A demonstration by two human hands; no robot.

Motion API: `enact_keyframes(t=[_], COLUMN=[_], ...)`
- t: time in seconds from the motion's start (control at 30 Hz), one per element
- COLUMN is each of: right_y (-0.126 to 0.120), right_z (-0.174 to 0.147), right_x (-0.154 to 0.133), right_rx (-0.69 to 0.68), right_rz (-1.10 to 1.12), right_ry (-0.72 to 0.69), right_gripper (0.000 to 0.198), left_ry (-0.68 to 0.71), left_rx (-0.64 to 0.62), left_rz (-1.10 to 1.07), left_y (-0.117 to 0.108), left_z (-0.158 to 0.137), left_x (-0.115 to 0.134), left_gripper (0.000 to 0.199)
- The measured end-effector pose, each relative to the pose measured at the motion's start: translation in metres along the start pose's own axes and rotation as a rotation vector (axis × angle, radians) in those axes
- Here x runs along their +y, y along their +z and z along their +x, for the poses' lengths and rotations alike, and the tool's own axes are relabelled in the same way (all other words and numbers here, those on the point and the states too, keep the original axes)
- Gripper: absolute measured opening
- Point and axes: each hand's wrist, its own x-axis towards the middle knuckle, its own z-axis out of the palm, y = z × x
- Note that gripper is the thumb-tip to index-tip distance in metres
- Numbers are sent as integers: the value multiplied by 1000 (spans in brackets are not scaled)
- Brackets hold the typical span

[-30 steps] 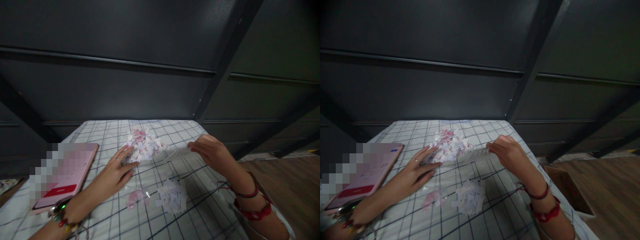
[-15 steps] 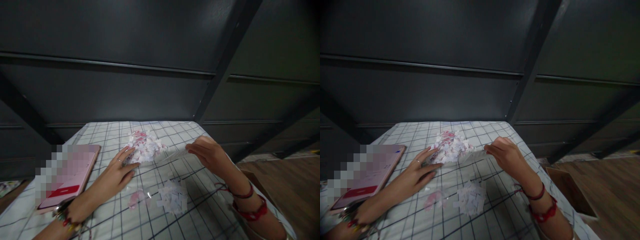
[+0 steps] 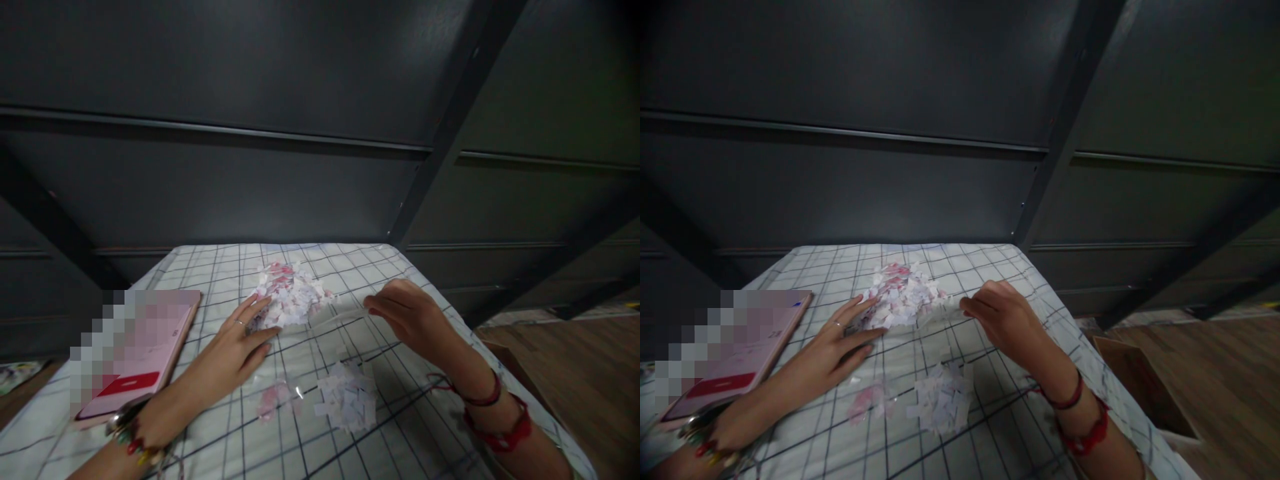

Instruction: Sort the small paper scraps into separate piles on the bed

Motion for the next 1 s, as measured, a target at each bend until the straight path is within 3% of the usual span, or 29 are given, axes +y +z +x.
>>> enact_keyframes(t=[0.13,0.3,0.5,0.7,1.0], right_y=[-6,-15,-4,-4,0], right_z=[0,-2,7,4,11], right_x=[-2,6,-13,-9,-30], right_rx=[59,-16,29,97,28], right_rz=[15,42,88,37,152], right_ry=[-22,7,-96,-57,-125], right_gripper=[13,15,13,13,14], left_ry=[-14,-17,-7,5,-22], left_rx=[4,13,2,22,18], left_rz=[-9,-11,-6,-30,-74], left_y=[0,-1,0,-1,-6], left_z=[1,1,0,1,3], left_x=[0,0,-1,0,2], left_gripper=[30,30,30,28,26])
